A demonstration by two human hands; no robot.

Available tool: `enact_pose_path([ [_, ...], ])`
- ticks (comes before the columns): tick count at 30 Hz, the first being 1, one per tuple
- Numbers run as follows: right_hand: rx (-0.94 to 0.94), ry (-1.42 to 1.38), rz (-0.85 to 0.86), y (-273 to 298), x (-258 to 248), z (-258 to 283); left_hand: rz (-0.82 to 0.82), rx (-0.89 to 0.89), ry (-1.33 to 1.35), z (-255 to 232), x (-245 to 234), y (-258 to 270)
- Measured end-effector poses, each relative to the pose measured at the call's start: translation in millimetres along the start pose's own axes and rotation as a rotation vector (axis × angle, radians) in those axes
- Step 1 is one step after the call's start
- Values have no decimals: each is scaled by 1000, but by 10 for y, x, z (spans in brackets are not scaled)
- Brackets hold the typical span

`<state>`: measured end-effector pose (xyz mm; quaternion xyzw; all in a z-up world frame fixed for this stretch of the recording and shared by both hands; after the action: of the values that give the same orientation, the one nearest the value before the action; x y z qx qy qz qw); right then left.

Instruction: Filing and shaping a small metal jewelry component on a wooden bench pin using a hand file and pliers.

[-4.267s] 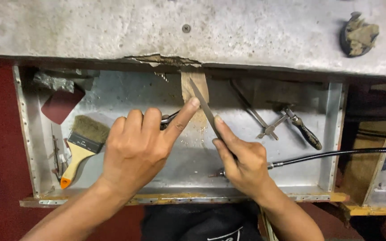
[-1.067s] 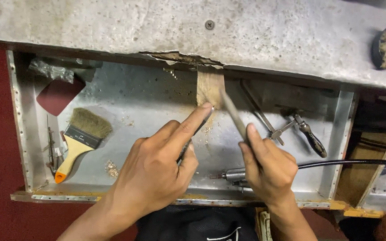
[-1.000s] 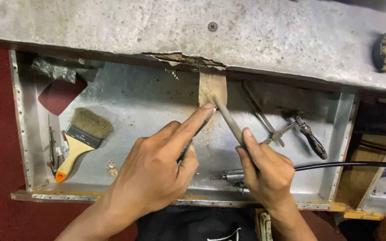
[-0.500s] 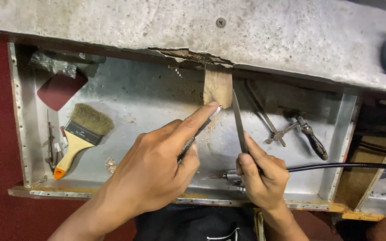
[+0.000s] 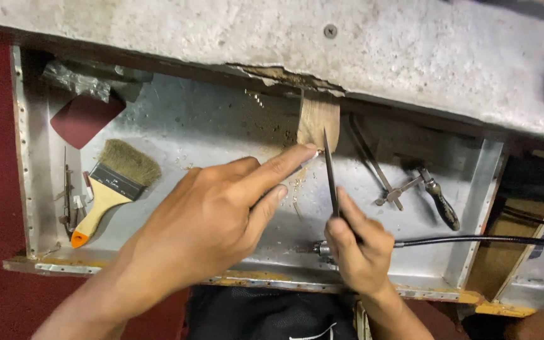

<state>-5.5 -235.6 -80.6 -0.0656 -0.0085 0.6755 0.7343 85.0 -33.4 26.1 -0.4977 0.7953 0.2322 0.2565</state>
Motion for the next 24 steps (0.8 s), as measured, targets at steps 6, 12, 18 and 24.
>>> enact_pose_path([
  [6, -63, 116, -8, -96, 42, 50, -32, 45, -29, 1, 33, 25],
  [12, -86, 74, 16, 52, -14, -10, -28, 39, -29, 5, 14, -7],
  [18, -87, 45, 15, -131, 80, 45, -40, 41, -52, -7, 29, 21],
  [24, -69, 107, -36, 12, 89, 49, -19, 29, -36, 17, 42, 23],
])
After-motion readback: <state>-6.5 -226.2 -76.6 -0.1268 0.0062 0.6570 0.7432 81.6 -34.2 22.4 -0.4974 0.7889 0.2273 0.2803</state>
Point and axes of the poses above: each hand's wrist, its own y-axis away from the middle knuckle, its own x-axis out of the palm, z = x × y, the point moved 8 cm from there along -y, towards the middle knuckle, and after that the axes turned 8 degrees about -z, right-handed, at the moved point
